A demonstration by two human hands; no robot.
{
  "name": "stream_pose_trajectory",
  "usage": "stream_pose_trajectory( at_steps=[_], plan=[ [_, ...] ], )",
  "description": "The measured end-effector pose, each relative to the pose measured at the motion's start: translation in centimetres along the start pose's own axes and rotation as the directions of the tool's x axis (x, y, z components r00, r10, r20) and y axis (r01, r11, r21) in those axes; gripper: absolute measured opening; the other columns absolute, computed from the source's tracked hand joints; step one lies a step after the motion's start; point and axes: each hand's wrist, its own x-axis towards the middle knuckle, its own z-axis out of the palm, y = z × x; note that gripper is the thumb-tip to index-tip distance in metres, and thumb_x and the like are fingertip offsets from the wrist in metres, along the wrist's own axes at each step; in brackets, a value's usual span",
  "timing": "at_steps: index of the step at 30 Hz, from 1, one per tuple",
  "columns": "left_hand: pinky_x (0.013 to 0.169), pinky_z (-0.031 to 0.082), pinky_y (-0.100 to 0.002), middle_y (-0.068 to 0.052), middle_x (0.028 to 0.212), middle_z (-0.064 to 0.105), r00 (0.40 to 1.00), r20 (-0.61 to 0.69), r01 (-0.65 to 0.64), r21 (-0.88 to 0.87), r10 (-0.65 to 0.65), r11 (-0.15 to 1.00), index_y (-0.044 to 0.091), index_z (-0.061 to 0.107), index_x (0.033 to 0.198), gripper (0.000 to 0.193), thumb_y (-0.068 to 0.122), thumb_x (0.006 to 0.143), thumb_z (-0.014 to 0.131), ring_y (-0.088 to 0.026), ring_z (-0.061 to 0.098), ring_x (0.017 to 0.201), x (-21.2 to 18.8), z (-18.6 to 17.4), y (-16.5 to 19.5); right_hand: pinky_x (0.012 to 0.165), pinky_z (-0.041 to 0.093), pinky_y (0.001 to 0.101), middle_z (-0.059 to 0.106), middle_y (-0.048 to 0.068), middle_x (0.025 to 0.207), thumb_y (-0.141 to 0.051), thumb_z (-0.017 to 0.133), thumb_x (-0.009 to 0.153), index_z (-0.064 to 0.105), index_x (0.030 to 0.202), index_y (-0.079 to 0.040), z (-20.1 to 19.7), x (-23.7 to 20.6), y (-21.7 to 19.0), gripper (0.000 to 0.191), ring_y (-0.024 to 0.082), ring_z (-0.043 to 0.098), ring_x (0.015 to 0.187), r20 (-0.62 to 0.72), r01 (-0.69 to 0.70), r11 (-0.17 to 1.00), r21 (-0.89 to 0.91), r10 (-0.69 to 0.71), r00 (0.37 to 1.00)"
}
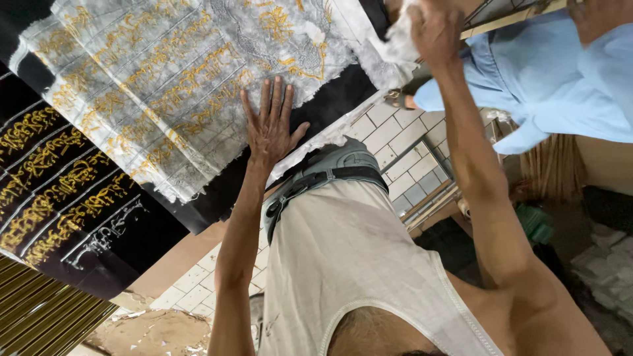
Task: The person stands at a work table and peels white paper backing off a black cloth decorated with gold calligraphy, tearing the paper into pieces and pulling it away section by section, letting scraps fall to the floor. They press the cloth flat with one hand while pulling paper with the other, working across the panel.
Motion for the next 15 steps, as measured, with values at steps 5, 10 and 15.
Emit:
stream_pose_trajectory(
  at_steps=[5,10,15],
  plan=[
    [0.119,0.002,-0.075,-0.018,0.168,0.025,0.993,0.069,0.103,-0.066,-0.099,0.992,0.006,0.041,0.159,0.092,0.064,0.092,0.066,-0.037,0.014,0.157,0.6,0.8,0.9,0.079,0.055,0.049,0.067,0.017,0.121,-0.036,0.085,0.08,0.068,0.128,-0.004,-2.5,-0.9,-6.0,0.06,0.04,0.067,0.102,-0.006,0.264,0.903,0.34,-0.278,0.96],
    [0.128,0.007,-0.07,-0.023,0.173,0.018,0.995,-0.086,0.018,-0.253,-0.041,0.967,0.001,0.035,0.161,0.085,0.059,0.107,0.065,-0.04,0.012,0.161,6.0,3.3,4.4,0.076,0.055,0.046,0.072,0.009,0.11,-0.018,0.082,0.082,0.074,0.11,-0.01,-0.8,-1.7,-5.9,0.03,0.033,0.07,0.101,0.061,0.284,0.927,0.244,-0.307,0.95],
    [0.121,0.005,-0.075,-0.017,0.169,0.022,0.993,-0.091,-0.094,-0.189,0.078,0.977,0.017,0.044,0.16,0.074,0.055,0.1,0.067,-0.037,0.016,0.157,10.6,5.0,7.1,0.076,0.055,0.0479,0.067,0.017,0.097,-0.003,0.07,0.097,0.071,0.102,-0.004,1.6,-1.2,-0.8,0.005,0.039,0.068,0.088,0.007,0.129,0.906,0.403,-0.145,0.989]
  ],
)
